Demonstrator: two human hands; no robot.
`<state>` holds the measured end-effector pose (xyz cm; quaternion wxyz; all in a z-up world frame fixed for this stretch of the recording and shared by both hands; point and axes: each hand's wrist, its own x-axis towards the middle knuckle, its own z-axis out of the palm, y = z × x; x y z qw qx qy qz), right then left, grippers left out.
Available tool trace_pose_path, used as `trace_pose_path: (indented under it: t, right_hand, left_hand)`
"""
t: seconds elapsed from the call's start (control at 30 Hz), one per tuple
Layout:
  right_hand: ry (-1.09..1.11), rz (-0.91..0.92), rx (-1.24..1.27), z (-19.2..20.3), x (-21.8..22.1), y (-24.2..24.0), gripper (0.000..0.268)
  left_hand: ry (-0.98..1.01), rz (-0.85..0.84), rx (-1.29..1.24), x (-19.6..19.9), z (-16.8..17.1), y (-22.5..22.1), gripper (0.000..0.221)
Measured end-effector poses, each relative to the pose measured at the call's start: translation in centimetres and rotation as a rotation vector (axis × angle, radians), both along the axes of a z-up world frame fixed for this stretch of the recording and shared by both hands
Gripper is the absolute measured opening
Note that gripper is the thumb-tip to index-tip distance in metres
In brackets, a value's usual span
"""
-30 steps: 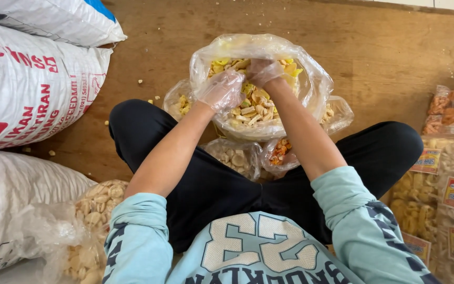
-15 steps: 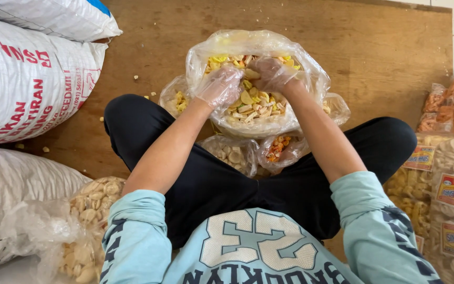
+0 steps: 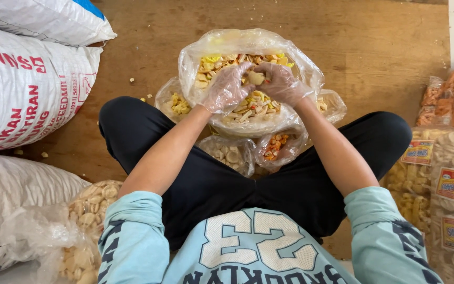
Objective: The person sits cross-legged on the floor and uses gloved hands to sort a mixture of dried fruit and snack pieces inside a large plastic bag. They repeatedly pick up handfuls of the mixture, separate or inspect pieces, and return them to the bag.
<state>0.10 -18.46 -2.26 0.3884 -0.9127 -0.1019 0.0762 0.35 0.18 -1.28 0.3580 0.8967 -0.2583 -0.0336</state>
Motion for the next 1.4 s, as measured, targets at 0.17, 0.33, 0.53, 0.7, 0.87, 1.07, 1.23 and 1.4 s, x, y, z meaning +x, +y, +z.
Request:
trace_pose_path:
  t: [0.17,0.33,0.53,0.7,0.87,1.07,1.23,1.4]
  right_hand:
    - [0.098,0.035,0.275,6.5,-3.0,1.4,0.040]
    - [0.196,0.035,0.306,8.3,-3.6,0.3,0.053]
    - [0.277,0.029,0.460,10.1,-4.3,0.5,0.051]
    - [0.275,0.028,0.518,7.7,-2.9,0.0,0.052]
    - [0.238,0.041,0.511,8.6,-3.6,0.4,0.047]
    - [0.289,-0.004,0.481,6.5,-2.9,-0.4,0.054]
    - [0.313,0.046,0.549,6.3,-2.5,0.1,0.051]
    - [0.250,0.038,0.608,6.1,-3.1,0.5,0.044]
  left_hand:
    - [-0.127,0.082,-0.190,0.0,-1.4,-1.0,0.034]
    - [0.022,0.141,-0.180,-0.8,2.9,-0.4,0.014]
    - [0.014,0.176,-0.113,-0.5,1.8,-0.7,0.030]
    - [0.027,0.172,-0.121,-0.8,2.6,-0.9,0.032]
    - [0.062,0.166,-0.221,-0.8,2.6,-0.7,0.034]
    - [0.109,0.234,-0.326,-0.6,1.6,-1.1,0.018]
    - [0.167,0.180,-0.328,-0.7,2.0,-0.6,0.013]
    - [0.234,0.130,-0.354,-1.5,3.7,-0.7,0.020]
